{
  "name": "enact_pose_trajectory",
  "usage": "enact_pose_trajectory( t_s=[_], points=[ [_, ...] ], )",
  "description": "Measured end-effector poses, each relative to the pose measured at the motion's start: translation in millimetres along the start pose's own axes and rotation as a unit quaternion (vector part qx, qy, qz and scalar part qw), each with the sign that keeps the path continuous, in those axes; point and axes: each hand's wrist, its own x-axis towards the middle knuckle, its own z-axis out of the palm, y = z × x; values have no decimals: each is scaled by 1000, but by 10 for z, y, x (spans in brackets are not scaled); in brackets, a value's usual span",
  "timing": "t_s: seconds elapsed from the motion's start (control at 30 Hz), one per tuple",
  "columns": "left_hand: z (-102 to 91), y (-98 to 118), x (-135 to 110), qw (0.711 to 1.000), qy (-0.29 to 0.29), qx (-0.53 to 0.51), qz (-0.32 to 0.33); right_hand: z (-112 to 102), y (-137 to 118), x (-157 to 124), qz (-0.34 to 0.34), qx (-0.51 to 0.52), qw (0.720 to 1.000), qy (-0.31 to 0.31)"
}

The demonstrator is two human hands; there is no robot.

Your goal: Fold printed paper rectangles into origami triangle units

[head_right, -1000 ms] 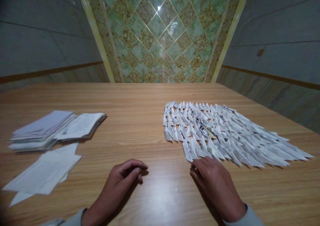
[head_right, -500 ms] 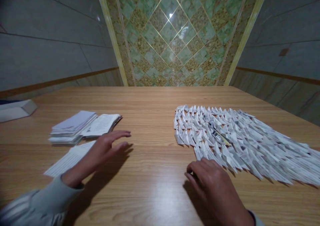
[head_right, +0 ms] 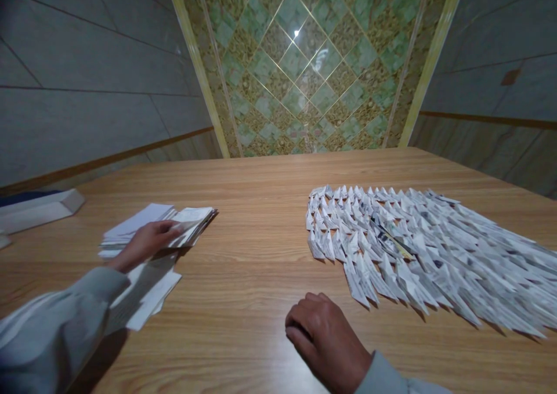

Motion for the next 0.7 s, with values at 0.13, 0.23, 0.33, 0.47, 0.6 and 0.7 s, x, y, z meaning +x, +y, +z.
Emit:
enact_pose_trajectory(
  t_s=[0.13,0.23,0.33,0.47,0.6,0.7],
  points=[
    [-53,-84,24,999,21,32,-29,-16,-1,-4,-1,1,1000,-1],
    [-71,-66,-53,997,45,54,-30,-12,-18,-6,1,1,1000,-7],
    [-95,49,-171,993,83,78,-15,-8,-24,-6,1,7,1000,-7],
    [-80,312,-345,985,132,98,47,7,-12,2,-6,32,999,12],
    [97,686,-707,981,89,87,147,-6,-7,11,-24,58,995,83],
    [332,1030,-1172,960,0,58,273,-55,-22,2,-49,42,988,141]
  ],
)
